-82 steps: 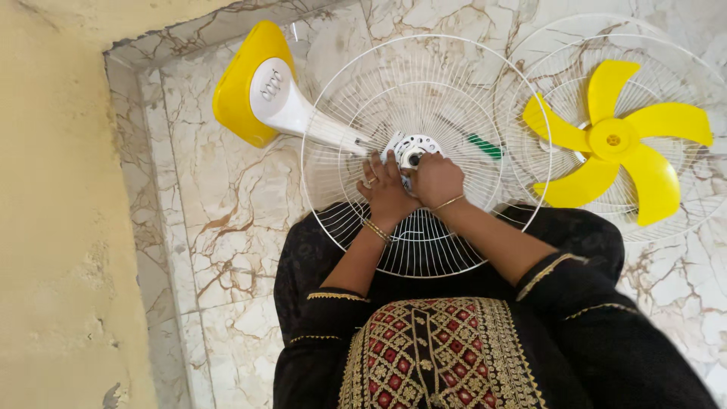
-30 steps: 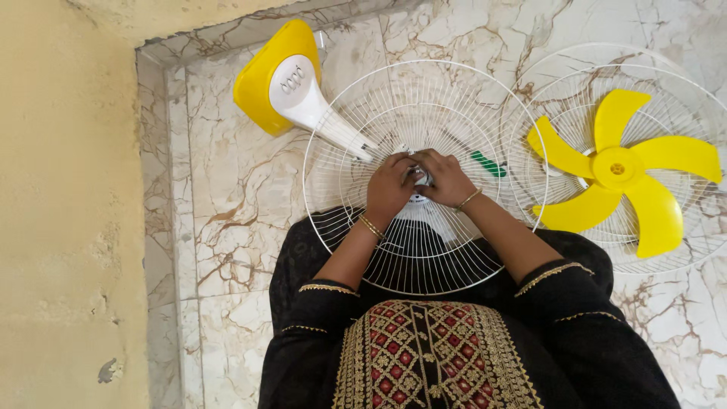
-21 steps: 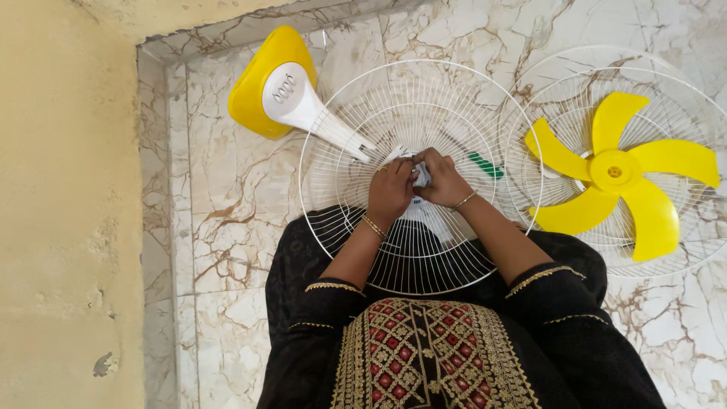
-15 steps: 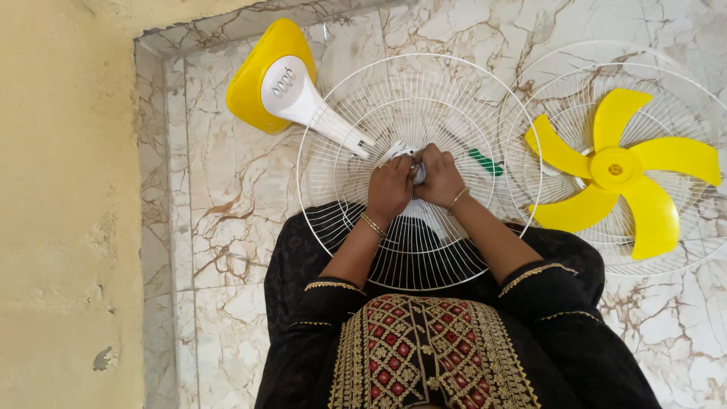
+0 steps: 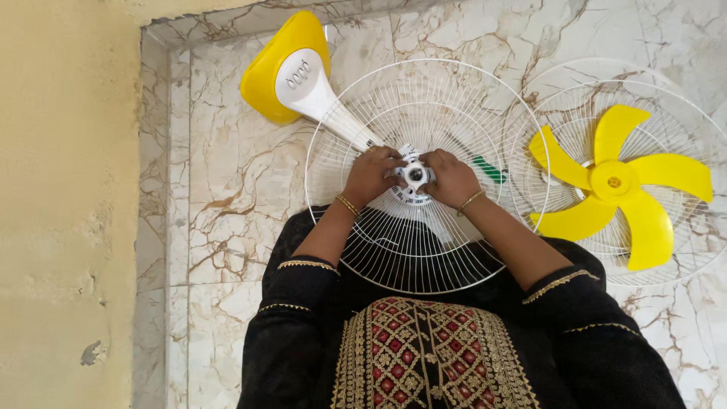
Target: The person disassembles a yellow and white electric fan by removing the front grille and motor housing using a screwdriver. They then reassemble the fan by reattaching the motor housing and front grille.
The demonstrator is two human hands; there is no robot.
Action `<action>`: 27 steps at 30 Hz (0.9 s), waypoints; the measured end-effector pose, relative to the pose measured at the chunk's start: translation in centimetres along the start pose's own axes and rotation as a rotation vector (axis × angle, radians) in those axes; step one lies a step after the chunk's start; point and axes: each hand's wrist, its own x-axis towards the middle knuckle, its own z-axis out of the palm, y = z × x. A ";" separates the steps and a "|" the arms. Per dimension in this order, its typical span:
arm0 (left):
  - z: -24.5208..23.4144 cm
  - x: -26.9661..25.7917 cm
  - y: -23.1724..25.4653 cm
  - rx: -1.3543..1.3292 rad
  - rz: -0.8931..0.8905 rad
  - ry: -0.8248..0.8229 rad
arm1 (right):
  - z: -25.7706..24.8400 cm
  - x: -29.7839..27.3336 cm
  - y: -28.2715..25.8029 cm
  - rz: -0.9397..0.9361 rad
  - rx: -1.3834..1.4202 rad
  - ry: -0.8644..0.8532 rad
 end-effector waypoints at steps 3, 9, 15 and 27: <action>0.0 0.3 -0.9 -0.045 -0.128 -0.064 | 0.3 -0.1 -0.8 0.036 0.049 0.031; 2.2 -1.6 -1.5 -0.040 -0.152 0.071 | 3.0 -2.1 -4.1 0.230 -0.006 0.247; 3.6 -3.4 -0.3 -0.008 -0.061 0.140 | 4.2 -1.4 -5.3 0.386 -0.072 0.158; 2.2 -2.0 0.2 -0.106 -0.165 0.071 | -3.6 3.4 -0.8 -0.223 -0.331 -0.408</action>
